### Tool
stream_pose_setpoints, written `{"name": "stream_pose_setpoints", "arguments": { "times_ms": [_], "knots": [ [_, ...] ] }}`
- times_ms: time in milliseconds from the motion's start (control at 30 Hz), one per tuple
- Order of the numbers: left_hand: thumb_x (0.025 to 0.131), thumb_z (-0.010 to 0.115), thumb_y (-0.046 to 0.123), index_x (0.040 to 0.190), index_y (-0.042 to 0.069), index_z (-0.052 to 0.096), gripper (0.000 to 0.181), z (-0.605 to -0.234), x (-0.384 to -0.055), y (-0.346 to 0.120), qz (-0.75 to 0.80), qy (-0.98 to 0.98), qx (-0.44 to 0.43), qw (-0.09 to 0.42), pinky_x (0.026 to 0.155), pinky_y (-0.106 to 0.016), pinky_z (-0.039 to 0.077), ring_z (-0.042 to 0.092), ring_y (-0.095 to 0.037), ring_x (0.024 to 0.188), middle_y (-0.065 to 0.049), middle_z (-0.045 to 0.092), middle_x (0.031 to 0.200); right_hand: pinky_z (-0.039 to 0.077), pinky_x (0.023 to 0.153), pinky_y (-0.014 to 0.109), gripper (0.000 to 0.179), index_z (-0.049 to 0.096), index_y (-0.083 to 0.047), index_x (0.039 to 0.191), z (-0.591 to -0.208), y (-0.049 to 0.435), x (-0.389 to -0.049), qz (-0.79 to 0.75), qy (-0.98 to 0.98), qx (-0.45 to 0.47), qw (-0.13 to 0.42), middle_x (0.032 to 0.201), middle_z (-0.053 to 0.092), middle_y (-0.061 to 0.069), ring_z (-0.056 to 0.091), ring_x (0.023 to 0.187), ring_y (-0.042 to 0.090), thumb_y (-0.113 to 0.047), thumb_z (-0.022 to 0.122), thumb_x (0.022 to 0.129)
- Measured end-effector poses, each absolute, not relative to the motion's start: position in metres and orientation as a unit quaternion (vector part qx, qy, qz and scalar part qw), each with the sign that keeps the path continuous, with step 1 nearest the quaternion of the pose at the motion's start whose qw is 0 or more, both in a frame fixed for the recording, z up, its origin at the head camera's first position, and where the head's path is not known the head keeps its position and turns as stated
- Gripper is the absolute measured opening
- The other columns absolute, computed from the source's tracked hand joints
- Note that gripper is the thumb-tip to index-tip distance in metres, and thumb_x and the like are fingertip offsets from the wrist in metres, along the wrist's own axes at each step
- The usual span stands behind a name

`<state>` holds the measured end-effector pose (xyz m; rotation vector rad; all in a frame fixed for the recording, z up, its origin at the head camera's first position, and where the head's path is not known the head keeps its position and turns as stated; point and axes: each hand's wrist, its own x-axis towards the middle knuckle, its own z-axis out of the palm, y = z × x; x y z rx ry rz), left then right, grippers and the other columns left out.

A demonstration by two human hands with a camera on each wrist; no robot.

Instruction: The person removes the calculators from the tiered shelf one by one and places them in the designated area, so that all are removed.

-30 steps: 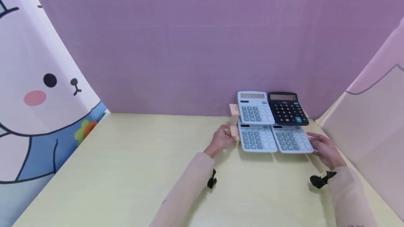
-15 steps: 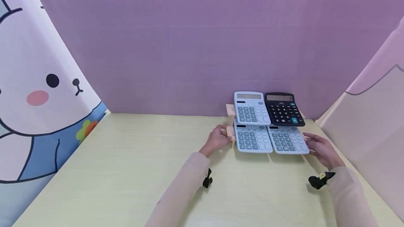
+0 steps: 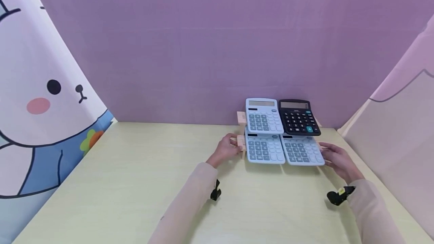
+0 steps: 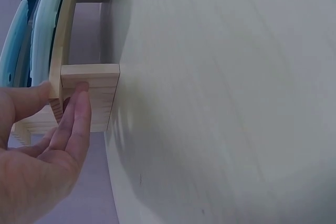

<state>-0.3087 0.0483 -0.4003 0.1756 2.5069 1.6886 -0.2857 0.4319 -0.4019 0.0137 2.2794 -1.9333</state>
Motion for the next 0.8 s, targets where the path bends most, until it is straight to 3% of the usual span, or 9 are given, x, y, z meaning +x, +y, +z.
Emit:
{"name": "stream_pose_setpoints", "arguments": {
  "times_ms": [433, 800],
  "knots": [
    [0.081, 0.064, 0.004, 0.13, 0.003, 0.041, 0.054, -0.4015, -0.311, 0.0478, 0.564, 0.821, 0.066, 0.063, 0.068, -0.026, 0.056, 0.061, -0.018, 0.076, -0.017, 0.057, 0.104, 0.054, 0.072, 0.02, 0.059, 0.013, 0.01, 0.14, -0.4031, 0.4335, -0.2868, -0.647, 0.759, -0.002, 0.071, 0.088, 0.055, -0.013, 0.058, 0.08, 0.001, -0.003, 0.045, 0.091],
    [0.082, 0.063, 0.004, 0.131, 0.005, 0.041, 0.054, -0.3993, -0.3097, 0.0492, 0.566, 0.82, 0.051, 0.076, 0.072, -0.03, 0.057, 0.06, -0.019, 0.079, -0.017, 0.055, 0.107, 0.054, 0.074, 0.021, 0.06, 0.015, 0.009, 0.14, -0.4038, 0.4336, -0.2867, -0.63, 0.774, 0.008, 0.063, 0.093, 0.051, -0.008, 0.056, 0.08, 0.0, -0.004, 0.046, 0.091]
  ]
}}
